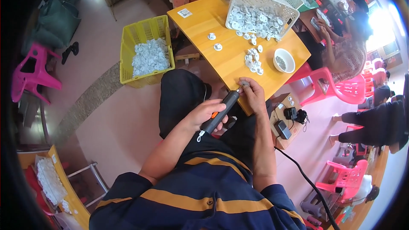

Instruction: Assembling small plastic battery components using an electric screwdriver.

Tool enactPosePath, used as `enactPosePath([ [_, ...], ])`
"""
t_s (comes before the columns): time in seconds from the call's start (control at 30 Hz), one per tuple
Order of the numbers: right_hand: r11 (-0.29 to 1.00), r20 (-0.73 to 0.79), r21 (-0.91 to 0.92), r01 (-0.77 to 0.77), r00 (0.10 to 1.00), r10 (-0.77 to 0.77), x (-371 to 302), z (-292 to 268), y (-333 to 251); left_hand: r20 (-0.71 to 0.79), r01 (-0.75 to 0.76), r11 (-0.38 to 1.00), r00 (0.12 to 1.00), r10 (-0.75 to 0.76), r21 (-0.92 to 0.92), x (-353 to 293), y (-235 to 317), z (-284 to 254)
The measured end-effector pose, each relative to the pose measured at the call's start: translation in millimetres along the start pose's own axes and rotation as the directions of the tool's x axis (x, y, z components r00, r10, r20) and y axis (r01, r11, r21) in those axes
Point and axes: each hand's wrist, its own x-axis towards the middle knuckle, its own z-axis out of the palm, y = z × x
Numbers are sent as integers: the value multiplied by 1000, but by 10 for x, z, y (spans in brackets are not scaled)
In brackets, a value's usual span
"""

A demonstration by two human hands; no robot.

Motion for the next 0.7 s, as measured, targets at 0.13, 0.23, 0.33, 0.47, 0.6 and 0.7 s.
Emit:
enactPosePath([
  [0.13,1000,20,8,-16,1000,15,-2,8,-26,-6,-2,1000,1000,2,-29,4,0,-13],
  [0.23,1000,29,-28,-6,1000,6,-2,-6,-33,-7,-6,1000,1000,6,-28,6,17,25],
  [0.33,1000,8,-31,-2,1000,2,-19,32,-64,8,-5,1000,1000,5,12,18,-7,13],
  [0.47,1000,-27,17,-7,1000,7,-36,81,-116,12,-4,1000,1000,3,21,18,-14,-8],
  [0.6,1000,-24,3,7,1000,-7,-31,37,-68,18,-5,999,1000,4,42,40,-10,-13],
  [0.7,1000,-5,-27,11,1000,-12,-26,23,-52,24,-11,998,1000,9,63,59,-26,-29],
])
